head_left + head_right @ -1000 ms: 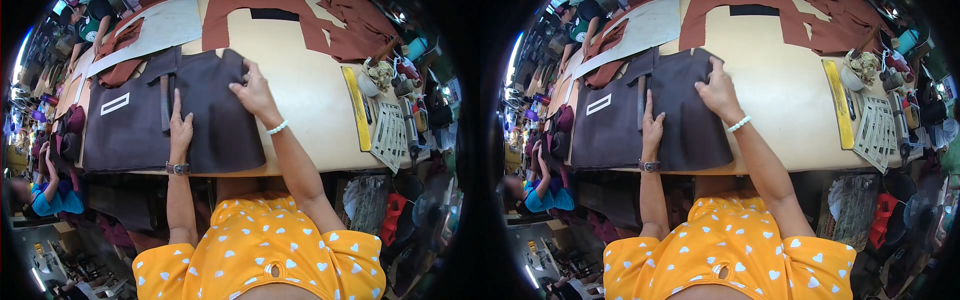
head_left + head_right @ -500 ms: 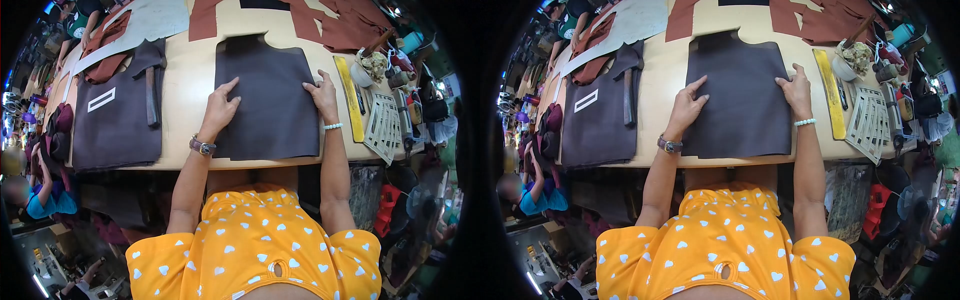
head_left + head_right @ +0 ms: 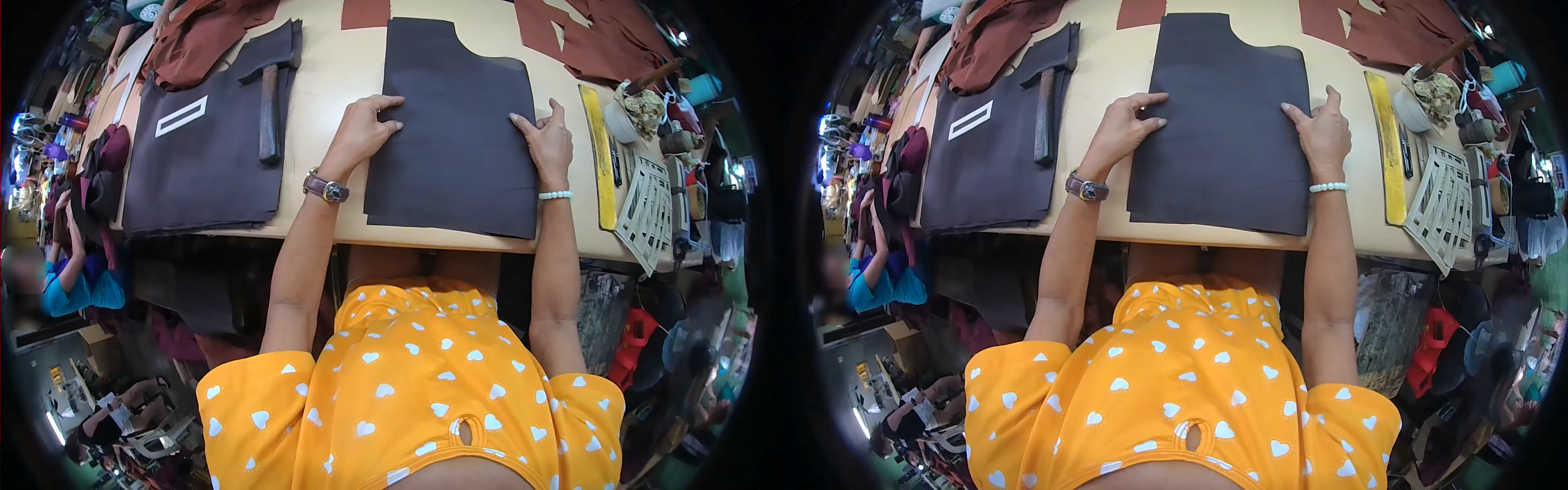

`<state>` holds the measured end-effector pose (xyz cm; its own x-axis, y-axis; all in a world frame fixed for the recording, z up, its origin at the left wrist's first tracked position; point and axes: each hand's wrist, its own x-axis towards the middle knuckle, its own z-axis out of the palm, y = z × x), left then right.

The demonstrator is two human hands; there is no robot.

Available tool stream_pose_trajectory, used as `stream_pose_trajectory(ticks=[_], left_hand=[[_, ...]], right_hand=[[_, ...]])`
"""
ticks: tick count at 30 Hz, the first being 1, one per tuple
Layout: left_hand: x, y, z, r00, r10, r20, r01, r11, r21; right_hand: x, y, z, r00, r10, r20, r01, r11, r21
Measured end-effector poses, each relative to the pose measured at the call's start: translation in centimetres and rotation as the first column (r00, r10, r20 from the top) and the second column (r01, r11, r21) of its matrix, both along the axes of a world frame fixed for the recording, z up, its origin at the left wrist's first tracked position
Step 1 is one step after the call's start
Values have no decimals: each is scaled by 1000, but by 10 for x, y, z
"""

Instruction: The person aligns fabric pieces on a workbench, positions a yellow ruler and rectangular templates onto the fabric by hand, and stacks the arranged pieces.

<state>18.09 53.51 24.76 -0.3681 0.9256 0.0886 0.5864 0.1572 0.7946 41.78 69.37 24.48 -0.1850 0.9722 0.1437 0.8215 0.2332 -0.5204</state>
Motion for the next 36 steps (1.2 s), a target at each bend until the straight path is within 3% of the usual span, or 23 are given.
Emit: stream_pose_trajectory(ticks=[8, 23, 29, 32, 36], left_hand=[[10, -9, 7, 998, -13, 54, 14, 1000, -20], [2, -10, -5, 1000, -10, -19, 10, 1000, 18], [3, -11, -3, 999, -6, 34, 6, 1000, 3], [0, -11, -9, 998, -35, -47, 37, 998, 45], [1, -11, -7, 1000, -21, 6, 21, 1000, 18]], right_hand=[[4, 4, 1, 999, 28, -23, -29, 998, -49], [4, 1, -3, 999, 29, 22, -30, 999, 11], [5, 1, -7, 999, 45, 19, -46, 997, 57], [5, 2, -7, 999, 46, 26, -47, 998, 37], [4, 0, -6, 998, 48, 42, -51, 996, 70]])
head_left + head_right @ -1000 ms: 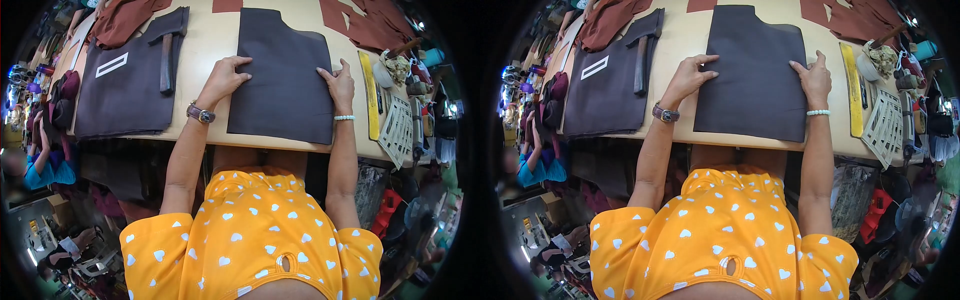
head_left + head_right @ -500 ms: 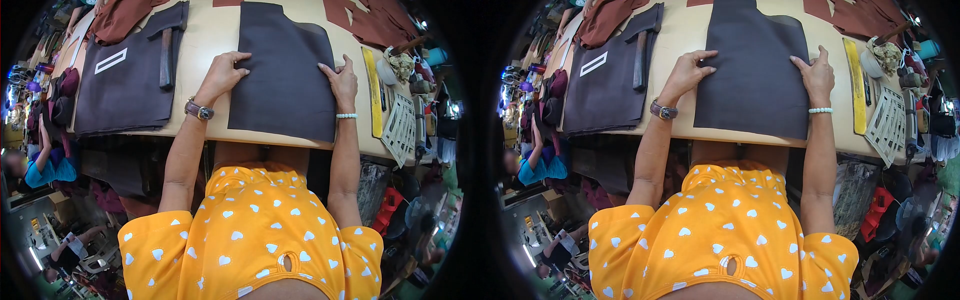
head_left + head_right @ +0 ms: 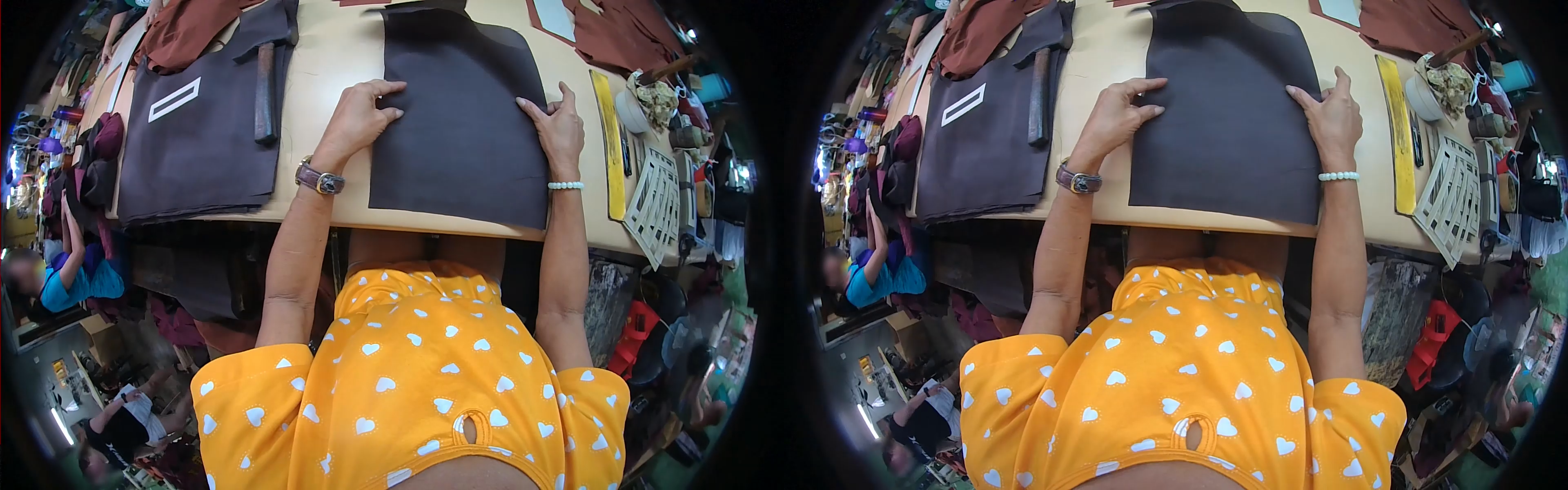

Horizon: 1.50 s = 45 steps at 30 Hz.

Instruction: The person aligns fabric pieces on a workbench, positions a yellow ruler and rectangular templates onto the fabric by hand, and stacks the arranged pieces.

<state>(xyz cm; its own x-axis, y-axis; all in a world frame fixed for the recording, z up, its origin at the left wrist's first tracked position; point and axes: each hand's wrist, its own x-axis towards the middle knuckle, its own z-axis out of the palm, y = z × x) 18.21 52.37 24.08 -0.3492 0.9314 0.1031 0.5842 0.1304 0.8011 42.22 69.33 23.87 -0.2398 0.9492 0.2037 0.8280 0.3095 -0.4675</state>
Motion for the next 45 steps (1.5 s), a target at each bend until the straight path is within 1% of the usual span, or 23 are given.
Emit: stream_pose_trajectory(ticks=[2, 5, 6, 8, 9, 10, 12, 14, 15, 18, 19, 20, 22, 23, 24, 26, 27, 29, 32, 35, 38, 42, 45], left_hand=[[0, 0, -1, 1000, 2, -6, -2, 1000, 16], [9, -1, 8, 984, 16, -178, -23, 999, -38], [20, -1, 12, 934, 82, -347, -77, 997, 29], [52, 2, 20, 744, 232, -626, -140, 971, 194], [66, 9, 17, 792, 163, -588, -52, 978, 201], [86, 15, 17, 800, 130, -585, 29, 967, 255], [130, 26, 10, 866, 1, -499, 150, 953, 262], [166, 31, -12, 893, -72, -445, 197, 950, 241], [177, 30, -15, 906, -115, -407, 201, 964, 174], [188, 23, -20, 880, -133, -456, 206, 972, 114], [187, 23, -22, 868, -161, -470, 223, 972, 79], [188, 22, -22, 861, -167, -481, 227, 971, 71], [187, 21, -19, 844, -168, -510, 233, 970, 66], [188, 22, -21, 852, -164, -498, 226, 972, 66], [188, 22, -20, 850, -169, -500, 228, 972, 59], [188, 22, -19, 849, -181, -497, 230, 973, 38], [188, 22, -20, 835, -194, -514, 234, 972, 14], [188, 23, -21, 840, -180, -512, 228, 973, 34], [190, 21, -20, 844, -182, -505, 229, 973, 34], [189, 22, -17, 845, -187, -502, 224, 974, 15], [190, 22, -18, 836, -183, -517, 224, 974, 19], [190, 22, -18, 829, -182, -528, 221, 975, 12], [190, 22, -17, 819, -178, -545, 226, 974, 22]], right_hand=[[-1, -1, 1, 1000, 2, 7, -2, 1000, -1], [-3, -6, 4, 1000, -8, 21, 7, 999, 32], [-2, -6, 3, 1000, 2, 21, -3, 998, 55], [-2, -4, -3, 1000, 14, 25, -16, 994, 105], [-2, -5, -3, 1000, 15, 19, -16, 995, 94], [-1, -4, -6, 1000, 20, 19, -22, 991, 131], [-1, -4, -6, 1000, 14, 12, -15, 995, 95], [-2, -5, -6, 1000, 12, -2, -12, 994, 111], [-2, -5, -7, 1000, 13, -10, -12, 993, 115], [-2, -3, -12, 999, 26, -33, -19, 981, 195], [-1, -7, -1, 999, 34, -36, -31, 996, 87], [4, -10, 0, 980, 69, -185, -59, 996, 60], [16, -12, 3, 872, 132, -472, -131, 991, 36], [23, -21, 8, 889, 166, -426, -148, 986, 74], [35, -28, 6, 867, 284, -410, -268, 958, 99], [57, -37, -4, 782, 506, -365, -493, 859, 135], [61, -39, -3, 807, 537, -244, -519, 843, 138], [66, -42, -3, 821, 571, 8, -568, 813, 127], [60, -27, 4, 777, 629, -24, -616, 768, 177], [54, -28, 15, 701, 709, 79, -710, 683, 169], [57, -17, 2, 731, 673, 109, -679, 734, 19], [49, 23, -9, 781, 600, 176, -619, 780, 88], [32, 64, -18, 811, 569, 139, -582, 809, 80]])
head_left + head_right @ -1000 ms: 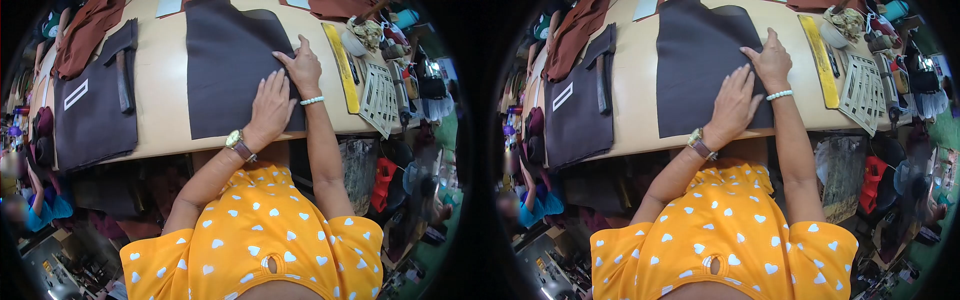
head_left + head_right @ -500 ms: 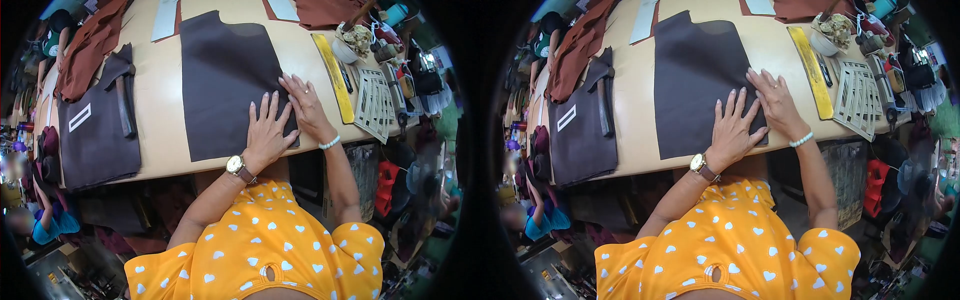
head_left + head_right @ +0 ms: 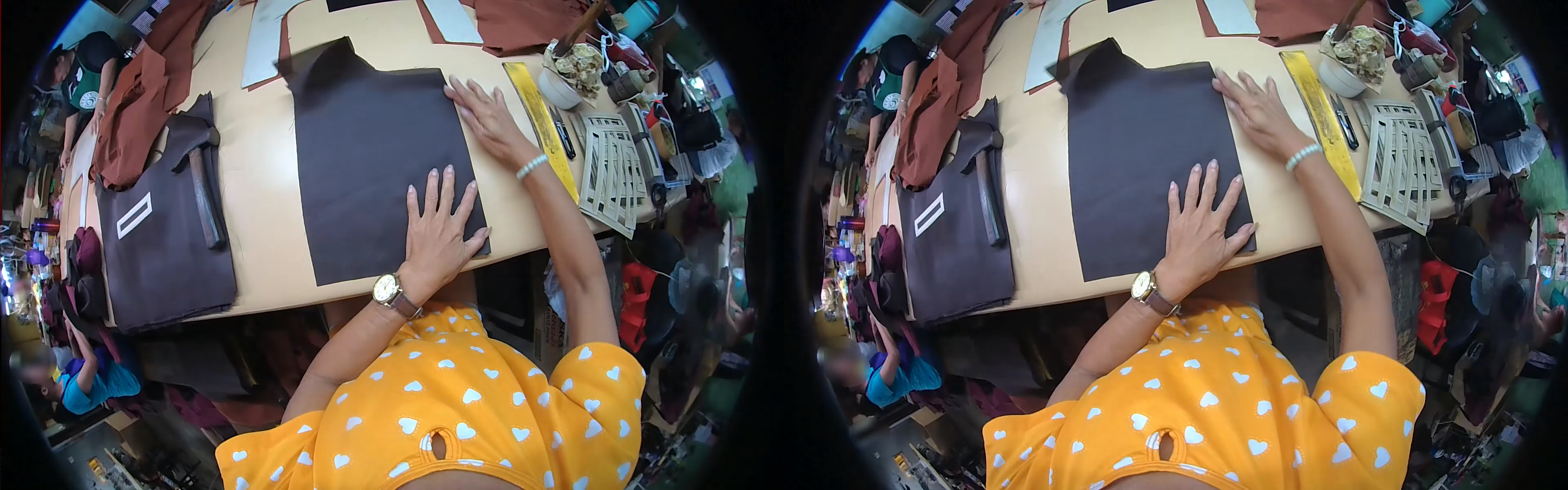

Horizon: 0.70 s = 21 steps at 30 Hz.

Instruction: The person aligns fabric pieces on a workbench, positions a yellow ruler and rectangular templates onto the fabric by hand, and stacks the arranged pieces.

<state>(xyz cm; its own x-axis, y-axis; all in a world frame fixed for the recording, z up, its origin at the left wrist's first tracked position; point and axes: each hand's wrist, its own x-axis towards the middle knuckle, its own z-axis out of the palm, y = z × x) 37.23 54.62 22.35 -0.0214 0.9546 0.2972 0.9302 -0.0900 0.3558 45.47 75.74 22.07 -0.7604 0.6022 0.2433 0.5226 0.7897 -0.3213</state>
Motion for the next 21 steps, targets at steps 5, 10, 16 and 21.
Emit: stream_pose_trajectory(ticks=[5, 10, 16, 21], left_hand=[[-21, 25, 40, 996, -89, 25, 92, 976, -195], [-82, 142, 35, 999, -50, -6, 50, 998, -32], [-109, 210, 28, 992, 67, 106, -42, 973, -227], [-125, 240, 32, 974, 67, 218, 42, 887, -460]], right_hand=[[-24, 29, -6, 990, -94, -103, 90, 995, -41], [-30, 22, -10, 964, -174, -203, 170, 985, -40], [-12, 20, -1, 885, -378, -273, 440, 871, 219], [65, 11, 26, 598, -800, -56, 750, 534, 391]])
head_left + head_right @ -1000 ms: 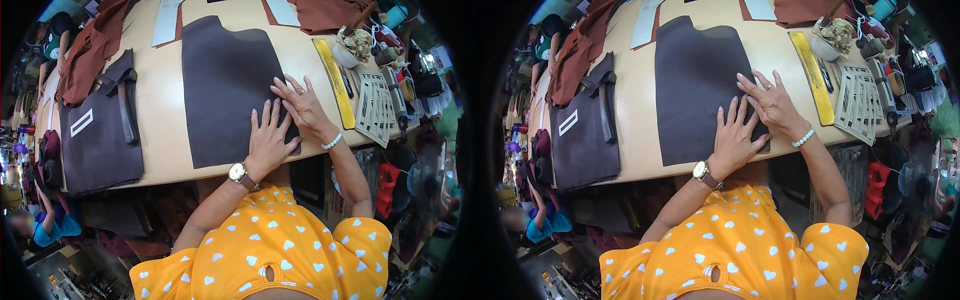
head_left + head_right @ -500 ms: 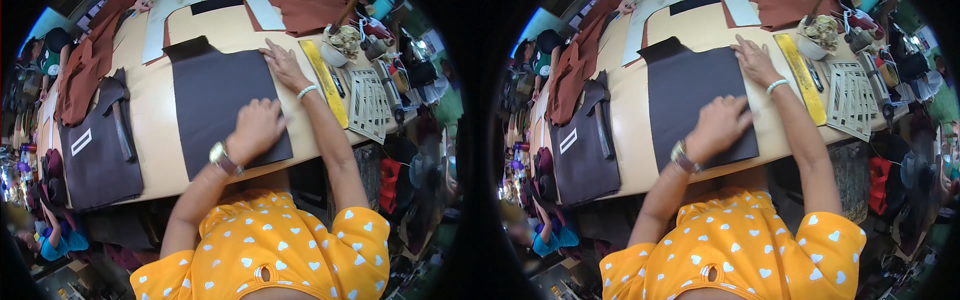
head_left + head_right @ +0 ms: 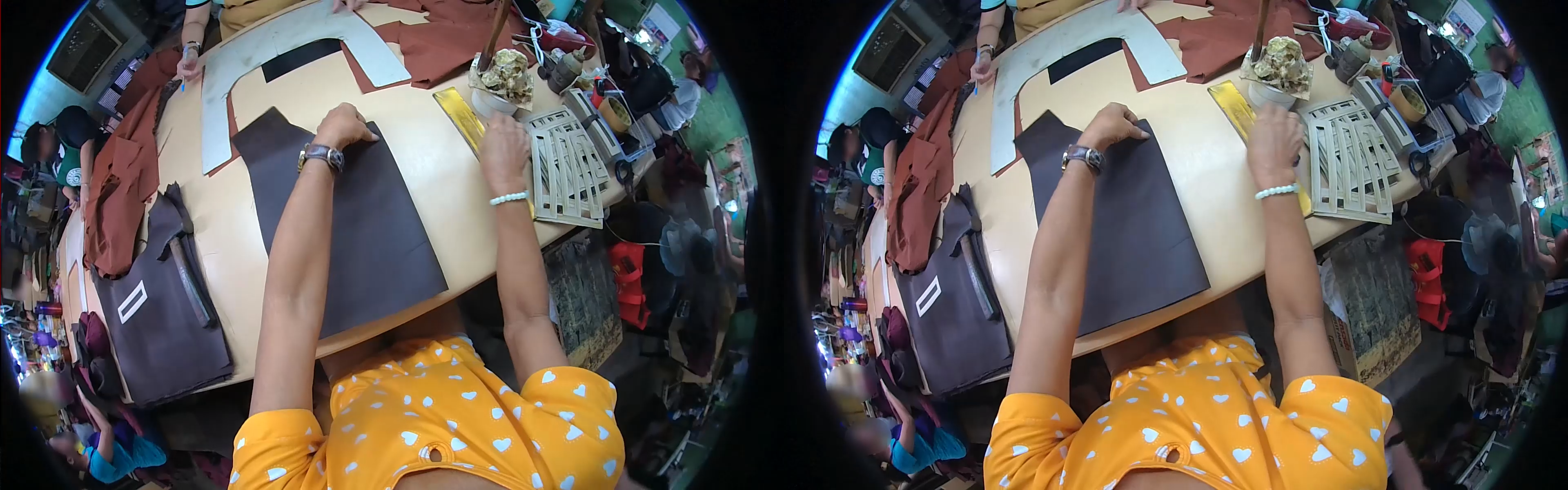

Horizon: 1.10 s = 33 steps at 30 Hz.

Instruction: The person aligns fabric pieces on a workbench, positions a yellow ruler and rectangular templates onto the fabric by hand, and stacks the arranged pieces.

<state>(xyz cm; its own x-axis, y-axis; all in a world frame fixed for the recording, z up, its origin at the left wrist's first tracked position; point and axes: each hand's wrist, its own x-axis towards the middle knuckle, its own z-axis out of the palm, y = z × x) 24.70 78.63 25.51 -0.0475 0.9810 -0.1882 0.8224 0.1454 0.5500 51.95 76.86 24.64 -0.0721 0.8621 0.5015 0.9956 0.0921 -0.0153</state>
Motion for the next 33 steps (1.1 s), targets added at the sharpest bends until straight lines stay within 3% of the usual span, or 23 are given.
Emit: stream_pose_trajectory(ticks=[4, 7, 10, 11, 13, 14, 15, 17, 20, 23, 26, 27, 30, 33], left_hand=[[3, 7, 6, 992, -49, -115, 44, 998, -48], [6, 0, 15, 998, -51, -36, 50, 998, -42], [5, -2, 10, 998, -58, 26, 57, 998, 6], [4, -6, 6, 996, -88, 17, 87, 993, 74], [5, -16, 4, 981, -60, 183, 42, 994, 102], [6, -24, 1, 963, -49, 267, 20, 994, 109], [7, -35, 3, 943, -79, 322, 44, 992, 116], [9, -63, 9, 842, -87, 532, 62, 996, 65], [4, -106, 7, 728, -84, 681, 85, 996, 32], [4, -145, 6, 646, 16, 763, 45, 997, -59], [4, -167, 5, 557, 113, 823, -14, 992, -127], [4, -170, 2, 542, 119, 832, -30, 992, -122], [4, -175, 1, 527, 84, 846, -35, 996, -78], [7, -174, 0, 530, 54, 846, -34, 999, -42]], right_hand=[[17, -2, 3, 988, -150, -40, 141, 975, -170], [15, 3, 4, 963, -207, -174, 168, 962, -214], [11, -6, 9, 959, -168, -229, 110, 963, -247], [13, -9, 7, 965, -81, -250, 48, 990, -136], [8, -14, 9, 906, 137, -400, -158, 987, -20], [5, -18, 9, 854, 240, -462, -249, 968, 43], [-3, -24, 7, 722, 303, -622, -359, 933, 38], [-27, -37, 3, 366, 343, -865, -555, 827, 93], [-53, -72, 11, 61, 10, -998, -726, 686, -38], [-62, -99, 15, 70, -255, -964, -796, 568, -208], [-68, -115, 7, 65, -300, -952, -849, 485, -211], [-69, -119, 3, 46, -268, -962, -835, 519, -184], [-71, -121, 5, -26, -262, -965, -827, 548, -127], [-69, -115, 1, 12, -257, -966, -874, 467, -136]])
